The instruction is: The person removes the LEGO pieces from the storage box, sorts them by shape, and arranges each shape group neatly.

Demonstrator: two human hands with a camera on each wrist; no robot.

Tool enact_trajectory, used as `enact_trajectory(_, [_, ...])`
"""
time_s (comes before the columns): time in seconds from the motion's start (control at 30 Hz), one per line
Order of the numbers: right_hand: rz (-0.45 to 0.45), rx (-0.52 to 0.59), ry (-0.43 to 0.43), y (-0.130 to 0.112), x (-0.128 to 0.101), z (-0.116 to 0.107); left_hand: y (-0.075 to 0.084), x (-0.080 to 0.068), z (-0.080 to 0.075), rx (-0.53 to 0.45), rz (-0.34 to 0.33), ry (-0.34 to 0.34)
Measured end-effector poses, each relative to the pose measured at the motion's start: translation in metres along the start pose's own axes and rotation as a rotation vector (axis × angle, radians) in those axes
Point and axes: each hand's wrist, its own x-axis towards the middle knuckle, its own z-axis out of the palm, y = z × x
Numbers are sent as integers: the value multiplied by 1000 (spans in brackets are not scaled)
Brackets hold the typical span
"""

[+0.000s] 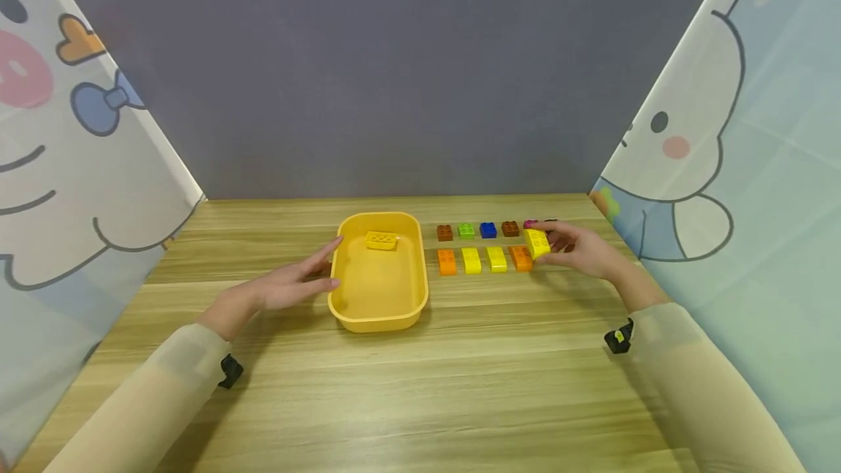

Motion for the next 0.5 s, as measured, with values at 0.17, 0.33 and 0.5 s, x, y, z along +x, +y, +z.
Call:
enact_trajectory(0.17, [26,-58,5,16,-4,-4,-1,0,0,-1,13,5])
enact_trajectory(0.33, [41,-36,-18,30,-3,-4,-1,1,1,4,24,5])
enact_trajectory(0.5, [90,-45,-60,40,1,-2,-2,0,1,14,10,4])
